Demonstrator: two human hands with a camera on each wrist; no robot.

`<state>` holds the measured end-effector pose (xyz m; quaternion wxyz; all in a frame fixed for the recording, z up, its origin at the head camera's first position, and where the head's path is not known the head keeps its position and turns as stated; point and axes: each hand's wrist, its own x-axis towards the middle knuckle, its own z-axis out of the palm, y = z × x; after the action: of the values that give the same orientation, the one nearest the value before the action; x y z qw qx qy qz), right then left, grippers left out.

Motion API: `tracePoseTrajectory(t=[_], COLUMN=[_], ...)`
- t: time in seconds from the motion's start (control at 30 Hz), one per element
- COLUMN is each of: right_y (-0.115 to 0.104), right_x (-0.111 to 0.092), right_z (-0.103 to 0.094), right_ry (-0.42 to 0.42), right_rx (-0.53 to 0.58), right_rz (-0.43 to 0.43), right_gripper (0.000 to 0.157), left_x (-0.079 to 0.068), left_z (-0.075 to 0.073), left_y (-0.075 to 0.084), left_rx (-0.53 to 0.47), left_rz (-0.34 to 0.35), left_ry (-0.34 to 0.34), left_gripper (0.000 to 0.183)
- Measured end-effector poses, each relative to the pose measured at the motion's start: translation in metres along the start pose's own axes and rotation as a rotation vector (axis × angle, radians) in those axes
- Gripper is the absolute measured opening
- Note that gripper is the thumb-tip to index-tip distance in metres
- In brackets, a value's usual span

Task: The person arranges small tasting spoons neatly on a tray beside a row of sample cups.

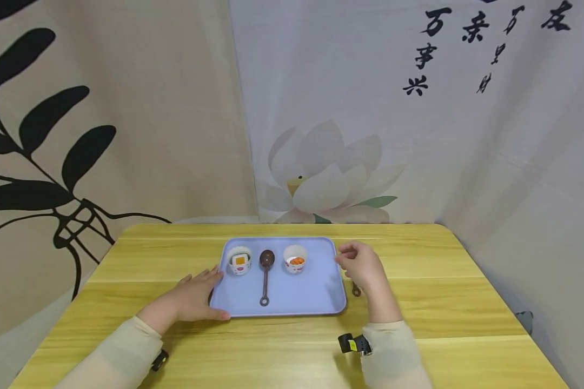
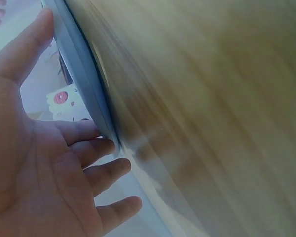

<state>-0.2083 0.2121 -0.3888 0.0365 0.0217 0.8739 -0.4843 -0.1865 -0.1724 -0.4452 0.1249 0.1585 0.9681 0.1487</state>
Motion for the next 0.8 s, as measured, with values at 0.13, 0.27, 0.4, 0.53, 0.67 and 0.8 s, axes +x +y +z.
tracePoseTrajectory(t=[0.13,0.27,0.4,0.53,0.67,0.8], right_y=[0.01,0.018,0.024,0.03,0.037,0.042], right_x=[0.003,0.008,0.013,0.019,0.024,0.029], right_z=[-0.005,-0.008,-0.011,-0.011,-0.01,-0.01], right_ry=[0.002,0.0,-0.009,-0.018,-0.02,-0.023], right_rx=[-0.011,-0.011,-0.004,0.006,0.003,-0.007], right_rz=[0.011,0.023,0.038,0.064,0.087,0.097], right_gripper=[0.031,0.032,0.033,0.036,0.036,0.035], left_x=[-0.002,-0.003,-0.002,-0.001,-0.002,-0.003], left_z=[-0.001,-0.002,-0.001,0.0,-0.001,-0.001], left_y=[0.001,0.002,0.001,0.0,0.001,0.001], left_rx=[-0.012,-0.02,-0.015,-0.017,-0.024,-0.026], left_rz=[0.002,0.001,-0.004,-0.007,-0.004,-0.002], left_ry=[0.0,0.002,-0.001,-0.002,-0.001,-0.001], left_gripper=[0.117,0.117,0.118,0.118,0.118,0.117])
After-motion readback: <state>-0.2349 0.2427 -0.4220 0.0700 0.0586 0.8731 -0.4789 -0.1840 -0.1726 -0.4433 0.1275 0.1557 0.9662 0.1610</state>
